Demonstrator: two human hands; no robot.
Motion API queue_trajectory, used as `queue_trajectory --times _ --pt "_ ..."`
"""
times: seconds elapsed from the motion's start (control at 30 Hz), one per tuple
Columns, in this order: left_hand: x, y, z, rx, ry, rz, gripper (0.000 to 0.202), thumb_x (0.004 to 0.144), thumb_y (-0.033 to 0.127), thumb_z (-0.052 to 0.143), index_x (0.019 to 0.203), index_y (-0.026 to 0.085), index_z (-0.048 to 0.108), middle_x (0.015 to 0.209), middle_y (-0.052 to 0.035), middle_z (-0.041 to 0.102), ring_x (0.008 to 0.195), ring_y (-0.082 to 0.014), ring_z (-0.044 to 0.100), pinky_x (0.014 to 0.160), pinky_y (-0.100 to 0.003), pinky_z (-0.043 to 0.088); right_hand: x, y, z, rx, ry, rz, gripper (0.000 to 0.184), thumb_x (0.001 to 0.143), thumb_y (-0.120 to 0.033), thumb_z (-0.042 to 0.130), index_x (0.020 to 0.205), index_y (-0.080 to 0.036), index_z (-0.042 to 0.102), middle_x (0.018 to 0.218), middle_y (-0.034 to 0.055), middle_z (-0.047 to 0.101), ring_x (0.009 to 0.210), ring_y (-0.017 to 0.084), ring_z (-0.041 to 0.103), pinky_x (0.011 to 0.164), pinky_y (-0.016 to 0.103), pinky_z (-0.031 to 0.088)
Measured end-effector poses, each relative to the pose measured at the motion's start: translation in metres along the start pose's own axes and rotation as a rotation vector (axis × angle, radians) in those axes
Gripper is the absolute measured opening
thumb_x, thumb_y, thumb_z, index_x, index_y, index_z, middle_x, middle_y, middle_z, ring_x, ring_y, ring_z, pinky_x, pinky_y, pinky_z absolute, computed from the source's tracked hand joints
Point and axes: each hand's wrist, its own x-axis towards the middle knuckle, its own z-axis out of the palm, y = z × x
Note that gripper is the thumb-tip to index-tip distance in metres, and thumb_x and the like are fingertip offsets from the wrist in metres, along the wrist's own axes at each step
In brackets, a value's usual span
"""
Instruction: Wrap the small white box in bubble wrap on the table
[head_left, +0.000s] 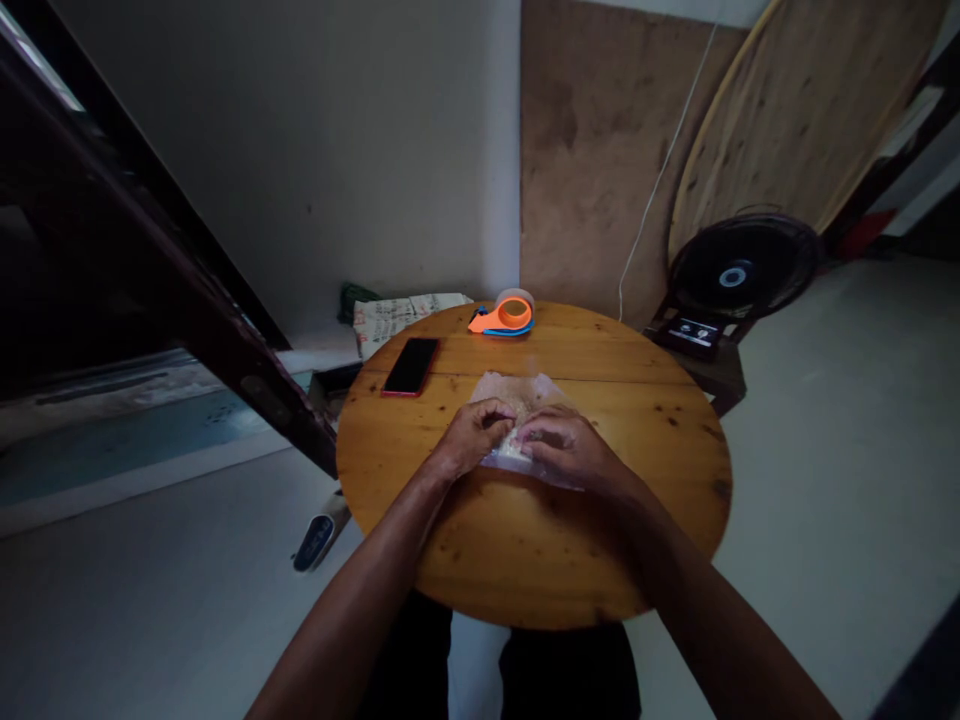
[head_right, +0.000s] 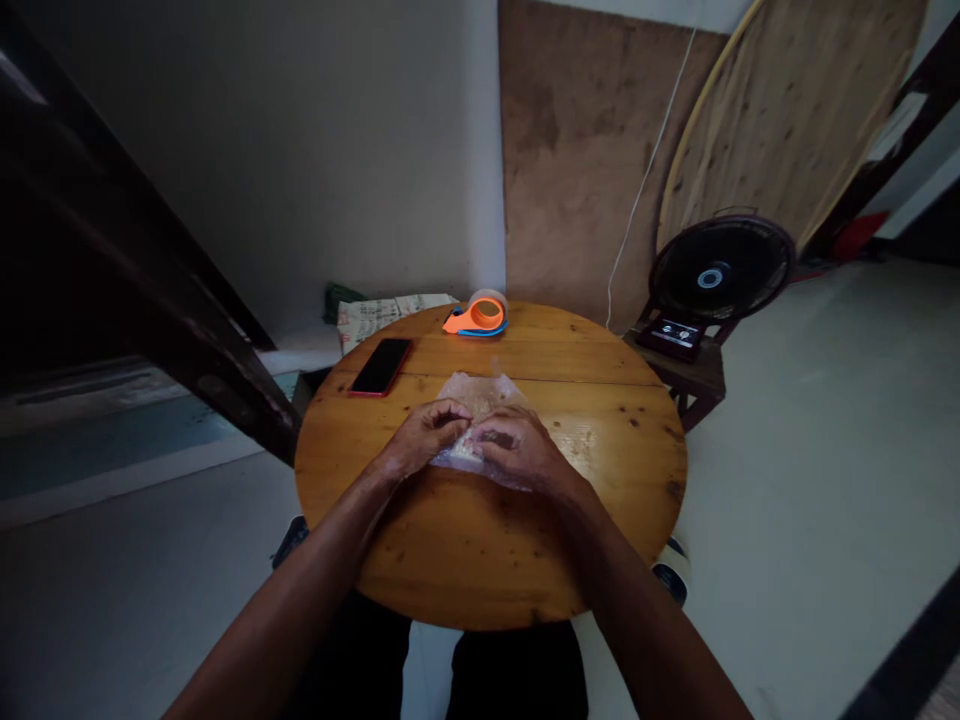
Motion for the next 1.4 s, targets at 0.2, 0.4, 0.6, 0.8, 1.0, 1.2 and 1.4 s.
queue_trajectory --times 0.2,0.4,0.6,0.8,1.0,1.2,1.4 --pt "-0.009 0.005 -0.016 0.040 0.132 -0.072 0.037 0.070 0.031 0.065 0.101 0.013 0.061 0.094 -0.0058 0.062 0.080 -0.0138 0.057 0.067 -0.022 0.043 0.000 0.001 0.001 0.031 0.006 0.033 0.007 0.080 -0.023 0.066 0.084 -0.021 0.071 0.084 0.0024 0.068 0.084 0.017 0.060 0.081 0.031 0.044" --pt "-0.007 -0.002 -0.027 0.178 0.071 -0.133 0.038 0.070 0.026 0.060 0.106 0.014 0.058 0.072 0.0034 0.050 0.056 -0.0067 0.042 0.050 -0.018 0.032 -0.001 0.001 0.002 0.054 0.013 0.023 0.008 0.080 -0.024 0.065 0.084 -0.020 0.071 0.085 0.0030 0.069 0.082 0.016 0.060 0.079 0.031 0.045" --pt "-0.006 -0.010 -0.037 0.414 0.095 -0.104 0.033 0.072 0.026 0.060 0.102 0.014 0.061 0.076 0.0002 0.055 0.062 -0.0095 0.049 0.053 -0.019 0.036 0.000 0.001 0.002 0.045 0.001 0.055 0.009 0.080 -0.026 0.065 0.084 -0.021 0.071 0.085 0.0033 0.068 0.083 0.017 0.060 0.079 0.031 0.045" --pt "-0.027 0.017 -0.056 0.532 0.291 -0.327 0.056 0.067 0.043 0.072 0.113 0.014 0.057 0.091 -0.0075 0.062 0.069 -0.0156 0.058 0.057 -0.023 0.043 0.001 0.002 0.002 0.055 0.006 0.027 0.009 0.080 -0.026 0.064 0.083 -0.021 0.071 0.085 0.0030 0.069 0.082 0.017 0.060 0.079 0.032 0.045" --pt "-0.025 0.030 -0.049 0.554 0.114 -0.538 0.074 0.062 0.048 0.077 0.120 0.011 0.049 0.055 0.0045 0.052 0.041 -0.0101 0.046 0.039 -0.019 0.030 0.001 0.005 0.003 0.029 -0.001 0.032 0.010 0.080 -0.027 0.064 0.083 -0.020 0.071 0.084 0.0042 0.069 0.082 0.018 0.061 0.078 0.032 0.045" --pt "-0.006 0.015 -0.043 0.484 0.061 -0.611 0.058 0.063 0.041 0.077 0.107 0.012 0.053 0.045 0.0078 0.050 0.034 -0.0073 0.040 0.037 -0.017 0.027 0.002 0.008 0.006 0.007 0.005 -0.005 0.009 0.080 -0.026 0.064 0.082 -0.020 0.071 0.084 0.0038 0.070 0.082 0.018 0.060 0.077 0.031 0.044" --pt "0.000 0.018 -0.032 0.386 0.035 -0.550 0.021 0.069 0.029 0.069 0.068 0.013 0.055 0.040 0.0057 0.046 0.031 -0.0062 0.037 0.036 -0.018 0.026 0.000 0.008 0.005 -0.090 -0.044 -0.051 0.018 0.085 -0.030 0.059 0.093 -0.022 0.073 0.092 0.0057 0.069 0.090 0.021 0.059 0.082 0.035 0.045"
